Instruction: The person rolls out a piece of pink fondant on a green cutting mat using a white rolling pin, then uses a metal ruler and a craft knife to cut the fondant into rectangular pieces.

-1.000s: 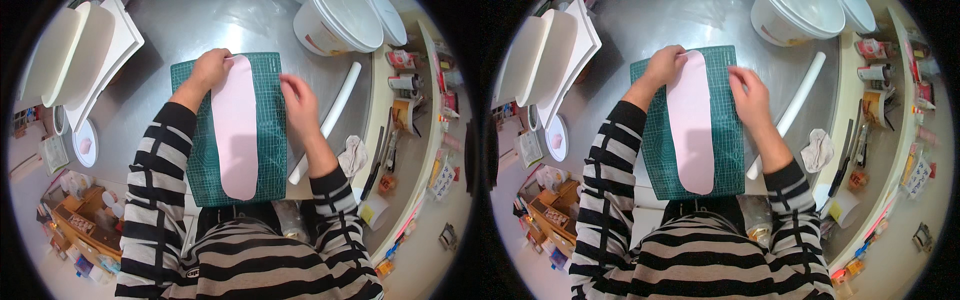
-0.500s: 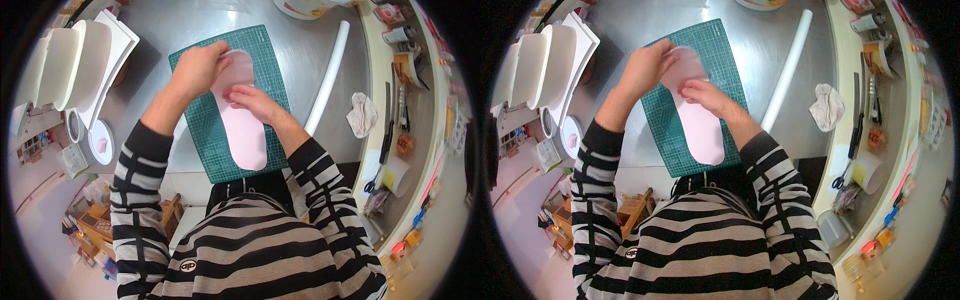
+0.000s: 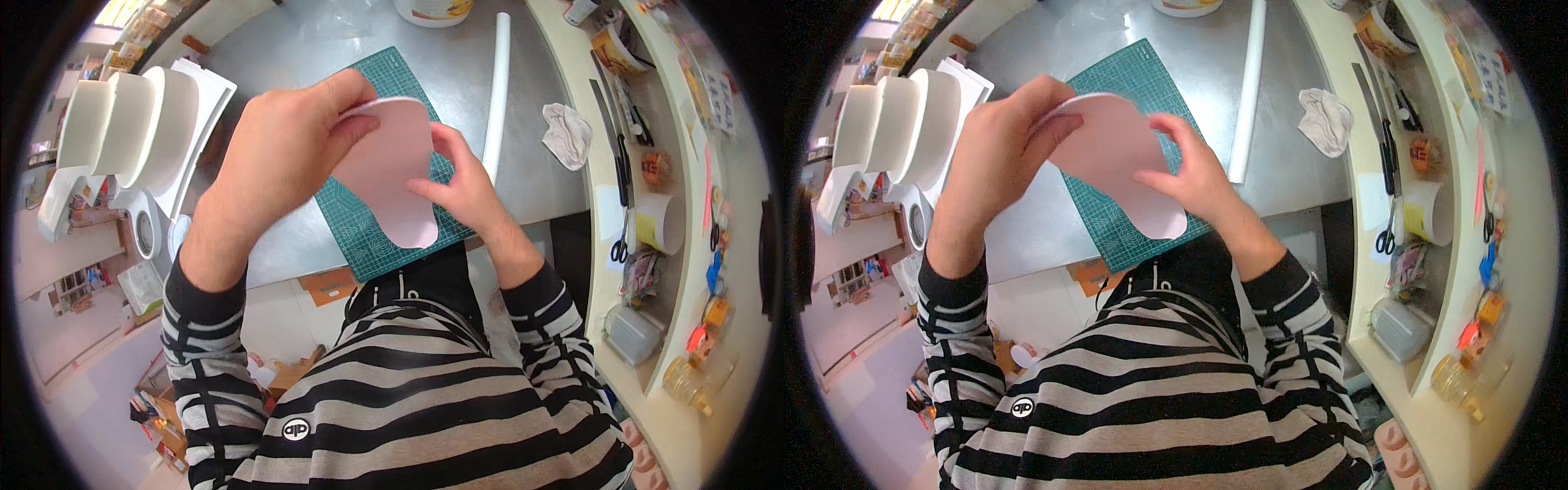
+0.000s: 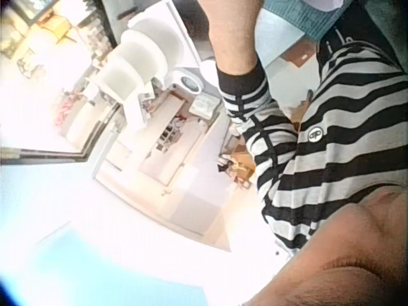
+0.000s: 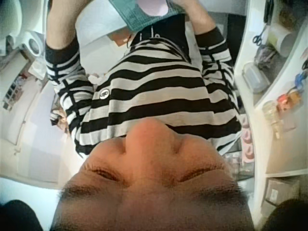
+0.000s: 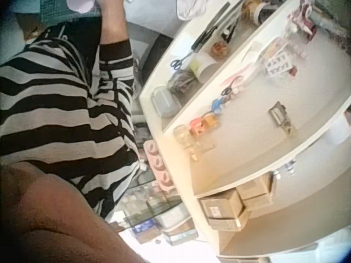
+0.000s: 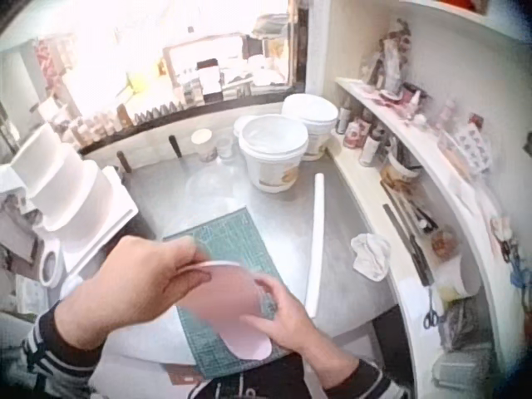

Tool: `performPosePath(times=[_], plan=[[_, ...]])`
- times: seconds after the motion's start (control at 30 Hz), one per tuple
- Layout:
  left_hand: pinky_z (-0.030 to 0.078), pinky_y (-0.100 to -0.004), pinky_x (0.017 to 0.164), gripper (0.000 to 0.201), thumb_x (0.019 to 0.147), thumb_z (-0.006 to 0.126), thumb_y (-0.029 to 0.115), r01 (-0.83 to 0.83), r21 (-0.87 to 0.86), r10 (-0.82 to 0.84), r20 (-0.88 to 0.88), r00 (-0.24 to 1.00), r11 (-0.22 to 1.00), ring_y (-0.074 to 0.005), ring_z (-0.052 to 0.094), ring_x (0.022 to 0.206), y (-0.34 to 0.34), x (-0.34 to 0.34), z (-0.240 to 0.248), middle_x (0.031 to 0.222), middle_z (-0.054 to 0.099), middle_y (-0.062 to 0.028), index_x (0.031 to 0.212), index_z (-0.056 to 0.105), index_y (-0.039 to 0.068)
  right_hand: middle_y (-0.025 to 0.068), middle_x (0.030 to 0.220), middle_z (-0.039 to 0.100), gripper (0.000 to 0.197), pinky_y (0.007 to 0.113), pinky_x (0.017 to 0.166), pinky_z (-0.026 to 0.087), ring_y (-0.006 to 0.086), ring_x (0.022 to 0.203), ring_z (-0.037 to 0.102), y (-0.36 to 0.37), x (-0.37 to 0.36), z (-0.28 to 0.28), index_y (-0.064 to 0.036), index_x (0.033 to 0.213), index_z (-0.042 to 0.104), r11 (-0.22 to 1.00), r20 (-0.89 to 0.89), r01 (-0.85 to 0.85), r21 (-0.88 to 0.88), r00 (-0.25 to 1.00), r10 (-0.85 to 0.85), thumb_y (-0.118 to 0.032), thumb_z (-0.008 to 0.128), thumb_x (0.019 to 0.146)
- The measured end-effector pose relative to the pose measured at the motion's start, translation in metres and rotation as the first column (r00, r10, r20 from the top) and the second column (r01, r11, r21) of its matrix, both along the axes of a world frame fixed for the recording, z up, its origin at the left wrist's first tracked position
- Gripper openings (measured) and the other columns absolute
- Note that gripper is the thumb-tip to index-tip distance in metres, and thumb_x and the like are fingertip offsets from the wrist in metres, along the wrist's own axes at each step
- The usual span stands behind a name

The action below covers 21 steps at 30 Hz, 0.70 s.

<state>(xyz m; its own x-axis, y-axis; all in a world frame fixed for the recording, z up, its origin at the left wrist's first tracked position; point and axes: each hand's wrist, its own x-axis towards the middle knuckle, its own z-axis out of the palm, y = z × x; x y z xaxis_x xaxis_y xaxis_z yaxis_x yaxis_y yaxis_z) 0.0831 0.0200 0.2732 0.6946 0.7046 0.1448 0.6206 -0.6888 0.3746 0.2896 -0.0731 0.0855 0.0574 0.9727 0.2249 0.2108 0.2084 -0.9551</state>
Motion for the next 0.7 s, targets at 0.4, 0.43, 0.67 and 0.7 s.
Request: performPosePath(times=[0.4,0.43,0.67,0.7], plan=[[0.053,-0.0239,0.073,0.013,0.102,0.066,0.012,-0.028,0.028,0.023,0.173,0.985,0.999,-0.0087,0.066,0.081,-0.02,-0.008,0.091,0.091,0.071,-0.0029,0.11,0.068,0.002,0.0059,0.106,0.077,0.03,0.032,0.089,0.054,0.0128,0.098,0.069,-0.069,0.011,-0.044,-0.005,0.122,0.074,0.866,-0.265,-0.381,-0.323,0.915,0.303,-0.022,0.073,0.098],[0.052,-0.0238,0.073,0.014,0.102,0.066,0.013,-0.032,0.013,0.029,0.161,0.986,0.999,-0.0088,0.066,0.082,-0.003,-0.013,0.089,0.091,0.071,-0.0031,0.111,0.067,0.002,0.0067,0.108,0.076,0.03,0.033,0.092,0.054,0.0135,0.101,0.068,-0.073,0.012,-0.052,-0.002,0.123,0.073,0.829,-0.281,-0.38,-0.41,0.917,0.282,-0.021,0.07,0.1],[0.057,-0.0328,0.077,0.031,0.101,0.068,0.026,-0.209,-0.116,0.207,-0.03,0.978,0.971,-0.0196,0.072,0.085,0.12,-0.026,-0.043,0.097,0.075,-0.0113,0.119,0.067,0.001,0.0091,0.12,0.071,0.036,0.035,0.092,0.057,0.018,0.105,0.069,-0.102,-0.014,-0.091,0.001,0.133,0.062,0.584,-0.725,-0.583,-0.564,0.689,-0.013,-0.016,0.066,0.102],[0.057,-0.0341,0.078,0.031,0.1,0.068,0.025,-0.203,-0.135,0.2,-0.034,0.979,0.97,-0.0219,0.073,0.086,0.135,-0.025,-0.071,0.099,0.075,-0.0133,0.119,0.068,0.0,0.0096,0.123,0.069,0.037,0.036,0.092,0.059,0.0197,0.106,0.069,-0.104,-0.017,-0.094,0.001,0.136,0.06,0.545,-0.702,-0.564,-0.621,0.709,-0.067,-0.014,0.064,0.102]])
